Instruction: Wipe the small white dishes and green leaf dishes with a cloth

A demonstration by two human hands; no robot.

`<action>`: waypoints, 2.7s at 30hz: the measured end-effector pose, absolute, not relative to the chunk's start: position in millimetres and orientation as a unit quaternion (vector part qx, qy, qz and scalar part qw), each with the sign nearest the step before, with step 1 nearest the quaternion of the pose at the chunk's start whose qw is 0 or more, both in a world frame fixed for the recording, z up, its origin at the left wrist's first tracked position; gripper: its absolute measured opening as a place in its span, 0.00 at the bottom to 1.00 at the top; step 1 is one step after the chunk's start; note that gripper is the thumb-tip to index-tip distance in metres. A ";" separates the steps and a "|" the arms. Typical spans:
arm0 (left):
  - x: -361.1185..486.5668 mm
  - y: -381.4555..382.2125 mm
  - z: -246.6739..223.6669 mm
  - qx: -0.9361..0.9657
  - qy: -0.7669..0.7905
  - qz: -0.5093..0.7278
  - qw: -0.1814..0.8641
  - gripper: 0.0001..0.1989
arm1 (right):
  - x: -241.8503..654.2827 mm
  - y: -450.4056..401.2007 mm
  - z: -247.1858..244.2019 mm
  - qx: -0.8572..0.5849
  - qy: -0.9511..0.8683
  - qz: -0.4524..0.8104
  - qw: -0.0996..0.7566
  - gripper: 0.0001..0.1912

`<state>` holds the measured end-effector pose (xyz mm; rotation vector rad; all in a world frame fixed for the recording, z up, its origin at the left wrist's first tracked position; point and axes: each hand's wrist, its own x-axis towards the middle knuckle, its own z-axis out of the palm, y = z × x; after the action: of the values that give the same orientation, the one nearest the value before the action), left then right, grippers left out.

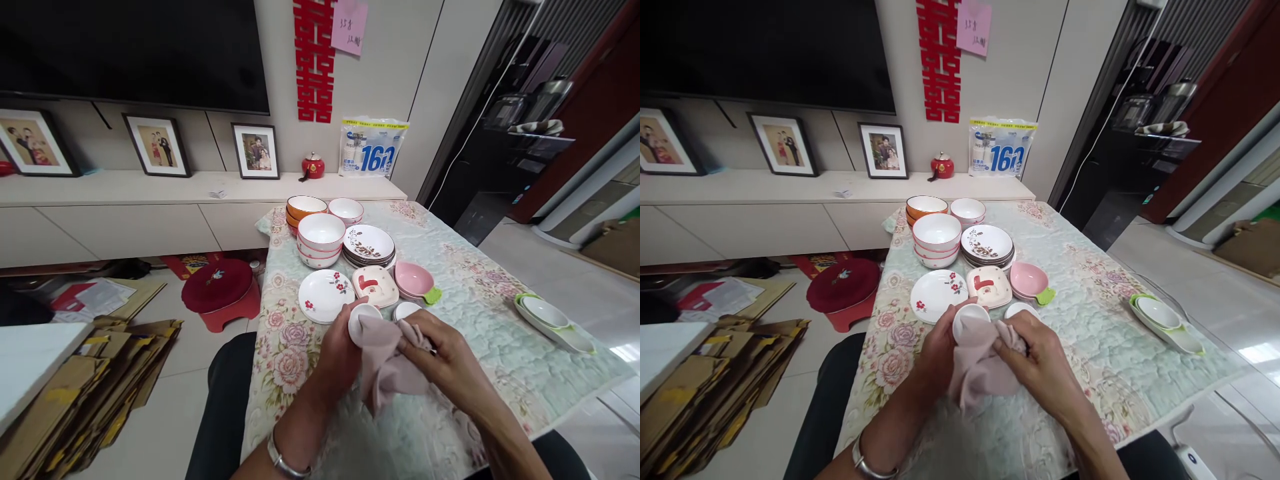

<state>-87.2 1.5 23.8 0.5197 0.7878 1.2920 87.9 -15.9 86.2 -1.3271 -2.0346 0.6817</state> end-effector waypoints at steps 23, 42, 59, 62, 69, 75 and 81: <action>-77.1 -3.7 32.1 0.103 0.263 0.559 0.780 0.23 | 64.6 -3.6 36.8 -0.424 -0.851 0.102 0.292 0.14; -73.4 -6.1 29.9 0.104 0.263 0.552 0.784 0.19 | 60.4 -11.2 50.6 -0.447 -0.844 0.126 0.268 0.10; -79.1 -6.3 27.3 0.121 0.245 0.516 0.812 0.21 | 62.4 -13.7 60.0 -0.413 -0.856 0.198 0.240 0.08; -74.1 -6.8 26.9 0.115 0.223 0.535 0.807 0.20 | 59.5 -12.6 49.3 -0.452 -0.843 0.106 0.271 0.09; -80.2 -8.1 29.5 0.073 0.208 0.507 0.834 0.19 | 39.3 -14.7 34.3 -0.400 -0.824 0.102 0.389 0.22; -78.9 -6.4 30.5 0.086 0.212 0.505 0.832 0.18 | 56.1 -15.6 55.9 -0.412 -0.843 0.213 0.273 0.15; -73.6 -9.8 29.5 0.095 0.185 0.502 0.840 0.20 | 53.4 -11.3 43.9 -0.443 -0.834 0.067 0.321 0.12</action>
<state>-73.6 -9.8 29.5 0.2015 0.3902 1.0616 53.4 -11.3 43.9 -1.1649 -2.1921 0.1753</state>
